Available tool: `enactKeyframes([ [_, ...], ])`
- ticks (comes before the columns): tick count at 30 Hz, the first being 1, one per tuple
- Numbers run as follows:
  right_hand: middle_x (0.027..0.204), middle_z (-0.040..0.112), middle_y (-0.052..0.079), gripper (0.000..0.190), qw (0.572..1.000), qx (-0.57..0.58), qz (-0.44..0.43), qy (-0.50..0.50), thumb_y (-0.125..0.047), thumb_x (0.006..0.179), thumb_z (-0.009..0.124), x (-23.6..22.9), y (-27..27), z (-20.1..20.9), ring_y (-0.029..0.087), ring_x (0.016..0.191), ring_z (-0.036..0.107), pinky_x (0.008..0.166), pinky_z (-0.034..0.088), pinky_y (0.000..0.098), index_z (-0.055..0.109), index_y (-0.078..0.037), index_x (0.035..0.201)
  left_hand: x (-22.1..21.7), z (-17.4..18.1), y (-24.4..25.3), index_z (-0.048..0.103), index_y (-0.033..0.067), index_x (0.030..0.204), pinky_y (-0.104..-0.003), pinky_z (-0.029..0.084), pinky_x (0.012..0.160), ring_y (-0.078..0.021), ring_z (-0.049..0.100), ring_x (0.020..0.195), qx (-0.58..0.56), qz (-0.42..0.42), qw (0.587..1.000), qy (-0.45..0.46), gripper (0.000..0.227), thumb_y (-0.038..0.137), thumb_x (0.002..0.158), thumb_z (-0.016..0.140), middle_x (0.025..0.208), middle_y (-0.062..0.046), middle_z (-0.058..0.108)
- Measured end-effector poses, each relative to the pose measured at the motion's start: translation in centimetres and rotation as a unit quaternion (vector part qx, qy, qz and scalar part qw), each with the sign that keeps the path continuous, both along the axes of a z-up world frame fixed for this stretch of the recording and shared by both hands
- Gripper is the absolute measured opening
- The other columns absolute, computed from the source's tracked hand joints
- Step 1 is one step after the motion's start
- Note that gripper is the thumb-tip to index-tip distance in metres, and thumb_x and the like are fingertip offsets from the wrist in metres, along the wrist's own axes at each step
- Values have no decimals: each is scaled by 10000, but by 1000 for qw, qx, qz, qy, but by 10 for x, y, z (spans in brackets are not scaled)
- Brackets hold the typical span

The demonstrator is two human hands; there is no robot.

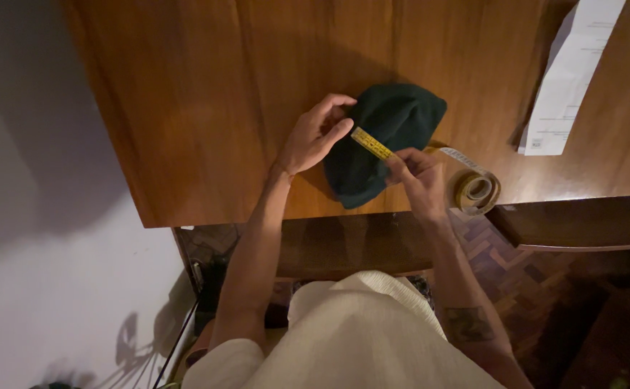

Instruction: Measure a beanie and a piece of paper using a measuring tape, then cut the paper with scissors.

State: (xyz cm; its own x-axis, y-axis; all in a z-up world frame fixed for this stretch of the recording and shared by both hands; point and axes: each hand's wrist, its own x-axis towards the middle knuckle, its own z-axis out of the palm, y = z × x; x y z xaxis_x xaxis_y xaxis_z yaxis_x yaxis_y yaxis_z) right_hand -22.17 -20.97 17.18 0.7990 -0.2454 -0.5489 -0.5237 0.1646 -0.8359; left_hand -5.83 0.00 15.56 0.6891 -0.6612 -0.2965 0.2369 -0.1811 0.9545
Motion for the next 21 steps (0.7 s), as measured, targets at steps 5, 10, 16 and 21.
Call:
enactKeyframes([
  [5,833,701,53,189,1000,4,-3,-14,-155,1042,659,2,3,5,103,733,645,707,539,257,703,27,1009,0,1,1,574,97,1364,-291,548,713,-112,623,777,3,-3,1000,-19,404,290,1025,679,921,-15,655],
  [10,813,702,49,208,1000,-9,4,-9,-171,1042,660,1,3,1,97,719,644,699,541,255,708,26,1000,0,2,2,574,99,1364,-293,550,721,-114,628,783,7,-5,999,-39,418,279,1008,695,936,-14,663],
  [16,823,706,44,191,1000,-22,15,-9,-157,1022,672,4,8,4,91,713,637,676,534,256,719,28,1016,-2,0,3,577,99,1364,-291,548,713,-120,625,776,4,-2,1000,-6,400,244,1008,687,941,-24,671],
  [21,818,707,44,192,1000,0,8,0,-162,1027,683,4,9,0,89,713,634,681,531,252,725,26,1016,0,1,5,572,95,1374,-293,556,735,-128,644,809,11,-4,1000,-1,439,209,969,697,958,-26,684],
])
